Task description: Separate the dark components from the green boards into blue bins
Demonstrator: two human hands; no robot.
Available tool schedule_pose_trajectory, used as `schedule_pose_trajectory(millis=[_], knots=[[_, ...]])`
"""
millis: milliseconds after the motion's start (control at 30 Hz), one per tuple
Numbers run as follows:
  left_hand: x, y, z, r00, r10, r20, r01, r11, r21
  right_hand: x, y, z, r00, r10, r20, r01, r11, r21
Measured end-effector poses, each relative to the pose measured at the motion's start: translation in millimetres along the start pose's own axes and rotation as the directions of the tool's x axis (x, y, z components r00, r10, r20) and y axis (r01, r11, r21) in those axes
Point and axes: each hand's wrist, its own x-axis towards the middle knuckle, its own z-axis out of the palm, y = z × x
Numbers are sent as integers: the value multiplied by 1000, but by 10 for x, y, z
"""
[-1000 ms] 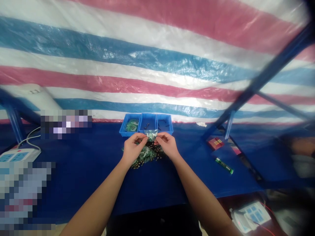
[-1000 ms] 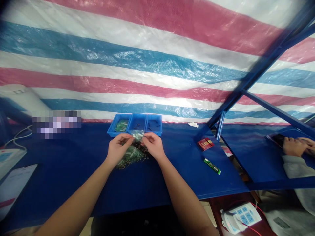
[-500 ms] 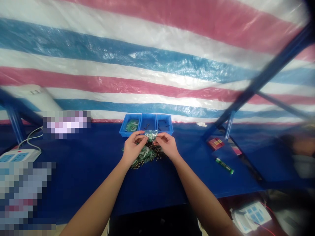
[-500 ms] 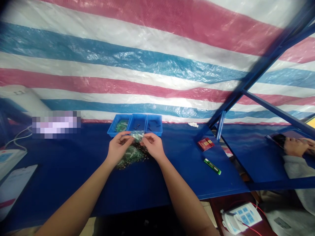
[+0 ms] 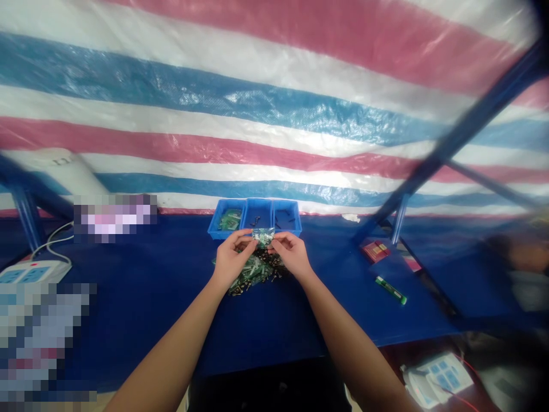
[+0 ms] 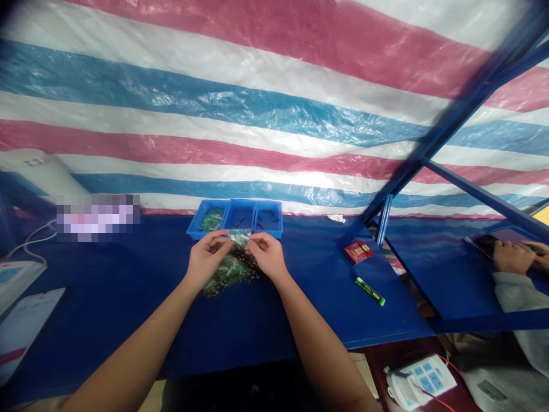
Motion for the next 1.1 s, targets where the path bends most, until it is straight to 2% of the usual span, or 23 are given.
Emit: schedule_pose_trajectory(millis=[1100], knots=[[0,43,0,1000,31,-2,-31,999,44,-20,-40,26,1000,0,-5,0,999,49]])
